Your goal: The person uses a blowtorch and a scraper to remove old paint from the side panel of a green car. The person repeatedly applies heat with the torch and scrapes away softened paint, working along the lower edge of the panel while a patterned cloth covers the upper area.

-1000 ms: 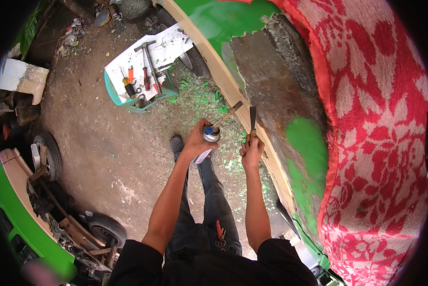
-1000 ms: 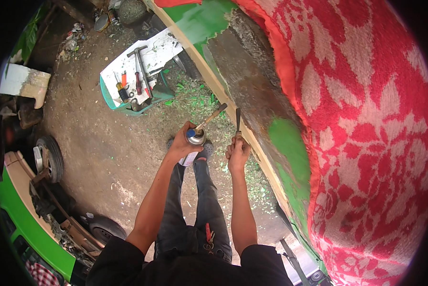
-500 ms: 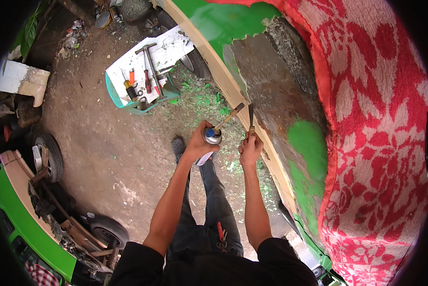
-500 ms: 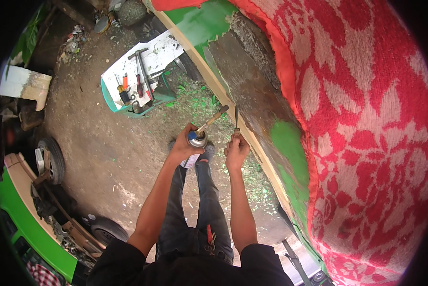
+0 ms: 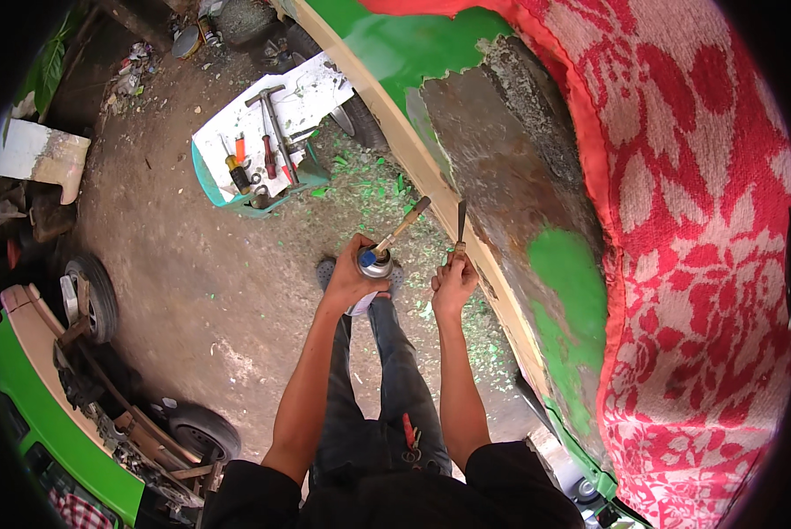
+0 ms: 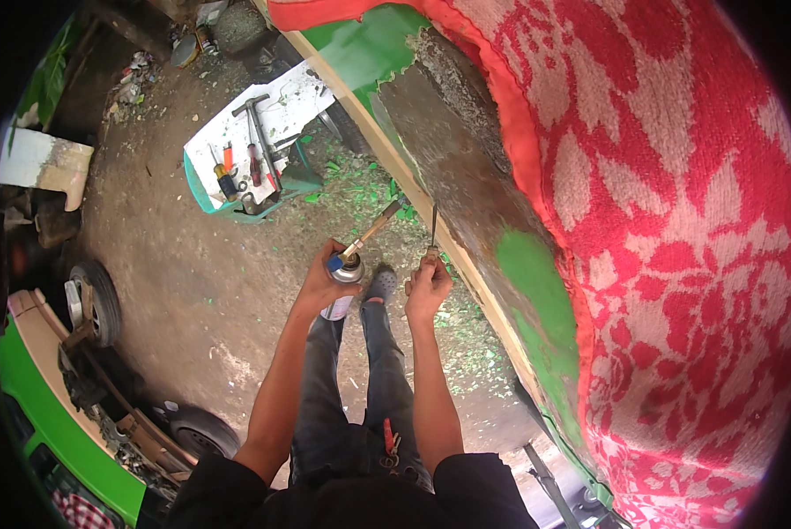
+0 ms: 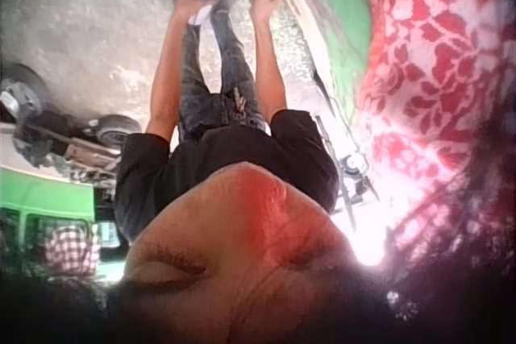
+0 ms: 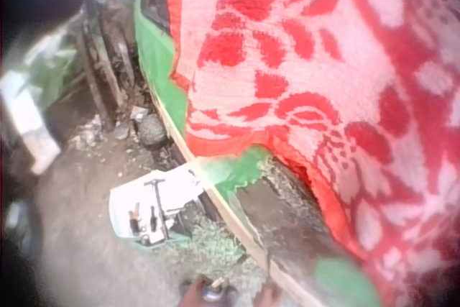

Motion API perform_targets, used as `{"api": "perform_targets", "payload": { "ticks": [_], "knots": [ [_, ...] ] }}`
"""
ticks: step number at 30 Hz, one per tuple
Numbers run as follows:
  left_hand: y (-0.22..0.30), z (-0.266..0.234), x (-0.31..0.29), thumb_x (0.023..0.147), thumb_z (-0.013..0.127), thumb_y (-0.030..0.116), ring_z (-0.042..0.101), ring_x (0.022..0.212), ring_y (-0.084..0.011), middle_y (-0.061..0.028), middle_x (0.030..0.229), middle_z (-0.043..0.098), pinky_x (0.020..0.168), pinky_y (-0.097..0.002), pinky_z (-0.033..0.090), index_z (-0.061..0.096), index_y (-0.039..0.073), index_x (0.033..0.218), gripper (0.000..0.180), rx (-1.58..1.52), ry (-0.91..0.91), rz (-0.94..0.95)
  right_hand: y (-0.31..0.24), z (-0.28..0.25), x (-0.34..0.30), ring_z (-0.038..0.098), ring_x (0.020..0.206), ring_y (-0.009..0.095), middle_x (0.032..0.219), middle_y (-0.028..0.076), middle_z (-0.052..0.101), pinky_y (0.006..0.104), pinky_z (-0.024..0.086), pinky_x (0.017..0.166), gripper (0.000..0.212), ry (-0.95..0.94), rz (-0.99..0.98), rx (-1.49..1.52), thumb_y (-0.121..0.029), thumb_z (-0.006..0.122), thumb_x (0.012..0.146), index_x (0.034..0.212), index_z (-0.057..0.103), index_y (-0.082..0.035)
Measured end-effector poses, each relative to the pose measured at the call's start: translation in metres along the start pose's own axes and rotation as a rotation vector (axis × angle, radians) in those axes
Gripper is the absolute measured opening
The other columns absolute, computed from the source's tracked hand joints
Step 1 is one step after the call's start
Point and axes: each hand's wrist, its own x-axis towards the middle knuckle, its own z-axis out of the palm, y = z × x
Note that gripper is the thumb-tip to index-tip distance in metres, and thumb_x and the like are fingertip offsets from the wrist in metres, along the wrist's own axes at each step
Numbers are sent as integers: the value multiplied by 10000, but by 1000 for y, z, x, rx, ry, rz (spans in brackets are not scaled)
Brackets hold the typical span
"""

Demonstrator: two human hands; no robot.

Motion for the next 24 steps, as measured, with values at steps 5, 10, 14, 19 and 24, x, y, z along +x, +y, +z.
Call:
{"api": "perform_targets", "payload": {
  "ticks": [5, 10, 14, 19, 24],
  "knots": [
    [-3, -1, -6, 538, 819, -9, 552, 890, -114, -15, 924, 579, 827, -283, 451, 483, 81, 1014, 590, -42, -27, -13, -6, 19, 6, 263, 424, 22, 547, -76, 308, 228, 192, 372, 258, -69, -30, -6, -216, 514, 987, 768, 470, -88],
    [-4, -2, -8, 494, 846, 2, 546, 913, -132, -42, 940, 577, 838, -291, 451, 487, 60, 1028, 646, 31, -19, 22, -6, 21, -4, 262, 415, 16, 542, -81, 316, 230, 187, 374, 278, 134, 57, 65, -206, 516, 985, 739, 462, -87],
    [-7, -5, -7, 465, 882, 28, 539, 917, -138, -52, 951, 578, 846, -288, 446, 488, 52, 1040, 698, -72, -61, -23, 1, 20, -2, 264, 421, 10, 541, -84, 303, 221, 191, 371, 276, -72, -97, 62, -204, 511, 980, 731, 458, -97],
    [-11, -12, -6, 473, 896, 44, 528, 919, -127, -49, 959, 572, 838, -282, 451, 485, 48, 1042, 702, 82, -2, 41, 8, 16, -7, 283, 437, 17, 596, -73, 351, 225, 201, 376, 241, 141, -35, 83, -225, 545, 976, 787, 490, -85],
    [-12, -13, -13, 473, 898, 33, 516, 947, -126, -54, 989, 559, 860, -280, 443, 485, 48, 1043, 705, -51, -38, -46, 12, 8, -8, 269, 431, 21, 600, -63, 353, 222, 191, 366, 261, -2, -87, 98, -238, 535, 990, 785, 470, -90]
  ]
}}
